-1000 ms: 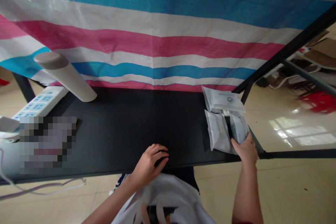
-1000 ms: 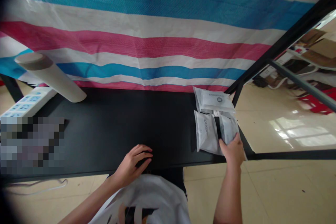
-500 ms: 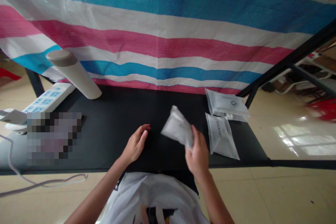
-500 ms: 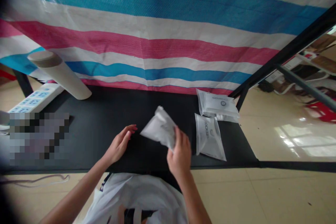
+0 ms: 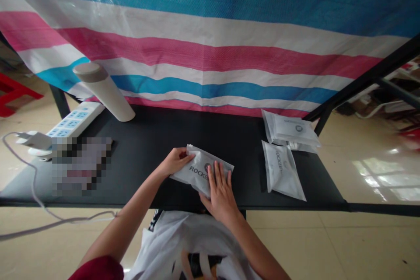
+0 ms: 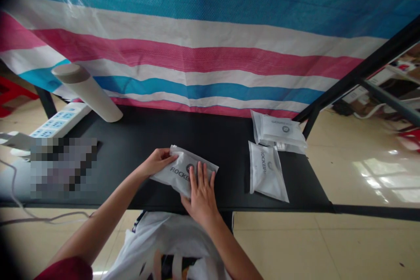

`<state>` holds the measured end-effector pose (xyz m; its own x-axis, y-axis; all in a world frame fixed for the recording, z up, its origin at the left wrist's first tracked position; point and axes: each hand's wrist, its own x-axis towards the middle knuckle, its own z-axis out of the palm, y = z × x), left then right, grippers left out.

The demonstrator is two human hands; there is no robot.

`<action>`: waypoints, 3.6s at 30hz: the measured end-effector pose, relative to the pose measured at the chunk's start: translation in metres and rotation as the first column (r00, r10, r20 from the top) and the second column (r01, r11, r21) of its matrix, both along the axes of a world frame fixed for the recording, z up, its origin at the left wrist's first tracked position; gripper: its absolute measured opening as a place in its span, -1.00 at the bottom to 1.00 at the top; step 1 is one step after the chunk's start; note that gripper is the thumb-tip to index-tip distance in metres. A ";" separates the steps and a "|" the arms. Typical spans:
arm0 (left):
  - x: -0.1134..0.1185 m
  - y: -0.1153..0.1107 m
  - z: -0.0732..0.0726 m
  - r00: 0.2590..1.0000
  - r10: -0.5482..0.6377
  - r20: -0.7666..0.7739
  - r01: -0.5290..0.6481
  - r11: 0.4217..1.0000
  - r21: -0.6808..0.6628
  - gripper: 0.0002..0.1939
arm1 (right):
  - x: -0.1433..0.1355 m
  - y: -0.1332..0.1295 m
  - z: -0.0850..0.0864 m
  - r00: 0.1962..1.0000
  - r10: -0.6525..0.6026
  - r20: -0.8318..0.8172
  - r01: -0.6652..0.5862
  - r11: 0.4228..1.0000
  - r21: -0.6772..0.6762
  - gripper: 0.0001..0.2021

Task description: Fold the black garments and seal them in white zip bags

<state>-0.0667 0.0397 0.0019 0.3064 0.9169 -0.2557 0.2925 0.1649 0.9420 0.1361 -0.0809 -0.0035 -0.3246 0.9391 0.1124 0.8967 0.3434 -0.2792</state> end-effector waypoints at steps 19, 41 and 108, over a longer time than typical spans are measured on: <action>0.021 -0.008 0.027 0.892 -0.351 -0.284 0.409 0.895 0.178 -0.56 | 0.007 0.092 0.031 0.806 -0.056 -0.590 -0.163 0.937 -0.310 -0.73; 0.058 0.009 0.044 0.825 0.283 -0.488 0.136 0.740 0.659 -0.48 | 0.025 -0.001 0.008 0.406 -0.494 -0.768 0.015 0.844 -0.536 -0.56; -0.001 -0.018 0.001 0.739 0.343 -0.579 0.143 0.761 0.633 -0.64 | 0.084 0.069 -0.013 0.715 -0.438 -0.545 0.415 0.893 -0.174 -0.54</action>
